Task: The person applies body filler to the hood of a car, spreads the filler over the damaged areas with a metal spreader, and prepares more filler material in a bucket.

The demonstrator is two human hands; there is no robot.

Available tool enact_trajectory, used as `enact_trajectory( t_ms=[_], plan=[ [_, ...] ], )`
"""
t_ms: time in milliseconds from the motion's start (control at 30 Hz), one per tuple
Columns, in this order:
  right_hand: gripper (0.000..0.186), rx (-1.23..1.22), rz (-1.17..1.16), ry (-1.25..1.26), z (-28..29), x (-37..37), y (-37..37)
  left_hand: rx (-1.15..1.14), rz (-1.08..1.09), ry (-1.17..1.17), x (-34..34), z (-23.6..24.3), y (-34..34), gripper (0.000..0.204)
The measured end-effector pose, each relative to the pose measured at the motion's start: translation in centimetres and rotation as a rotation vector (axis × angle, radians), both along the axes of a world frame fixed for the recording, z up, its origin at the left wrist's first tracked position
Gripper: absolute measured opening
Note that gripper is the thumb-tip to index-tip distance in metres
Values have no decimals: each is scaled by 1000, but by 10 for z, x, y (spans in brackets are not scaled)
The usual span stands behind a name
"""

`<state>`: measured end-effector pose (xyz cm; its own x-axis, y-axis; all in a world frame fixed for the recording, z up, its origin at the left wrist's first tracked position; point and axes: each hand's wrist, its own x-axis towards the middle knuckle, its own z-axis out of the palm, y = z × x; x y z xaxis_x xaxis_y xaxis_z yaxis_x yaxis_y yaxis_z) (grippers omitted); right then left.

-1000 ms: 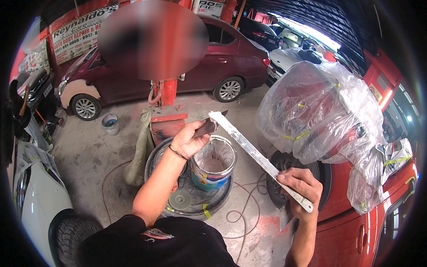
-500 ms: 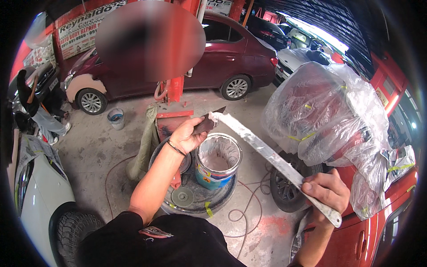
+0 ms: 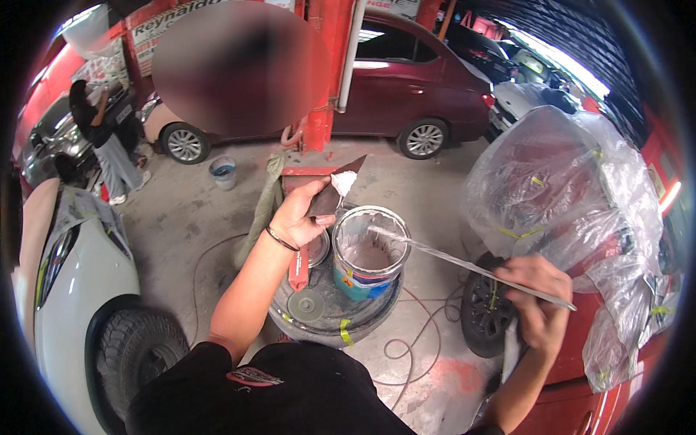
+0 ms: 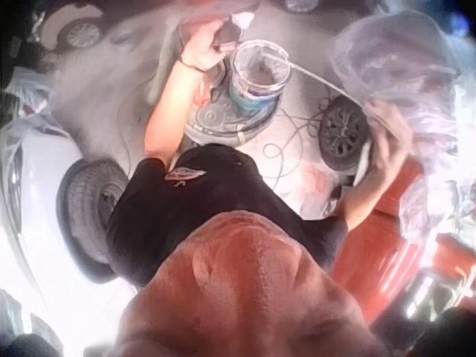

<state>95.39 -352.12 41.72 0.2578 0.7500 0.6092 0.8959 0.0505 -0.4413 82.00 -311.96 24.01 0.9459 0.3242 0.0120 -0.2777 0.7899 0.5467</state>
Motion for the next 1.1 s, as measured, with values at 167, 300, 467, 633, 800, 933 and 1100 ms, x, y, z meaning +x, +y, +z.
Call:
enact_trajectory(
  t_ms=[167,300,467,633,800,933,1100],
  plan=[
    [28,-231,-388,-14,-56,39,73,47,189,62,-37,23,-20,24],
    [22,275,-400,361,-80,31,88,139,523,189,-70,37,-36,27],
    [14,61,197,792,-89,-21,103,242,656,186,-100,44,-59,31],
    [31,-267,605,1035,-89,-68,157,323,655,115,-120,49,-79,31],
    [32,-367,643,1090,-84,-106,172,355,642,92,-150,51,-78,30],
    [30,-404,588,1133,-90,-140,183,379,614,64,-180,49,-72,30],
    [25,-427,524,1011,-95,-180,193,328,666,75,-218,41,-64,29]
  ],
)
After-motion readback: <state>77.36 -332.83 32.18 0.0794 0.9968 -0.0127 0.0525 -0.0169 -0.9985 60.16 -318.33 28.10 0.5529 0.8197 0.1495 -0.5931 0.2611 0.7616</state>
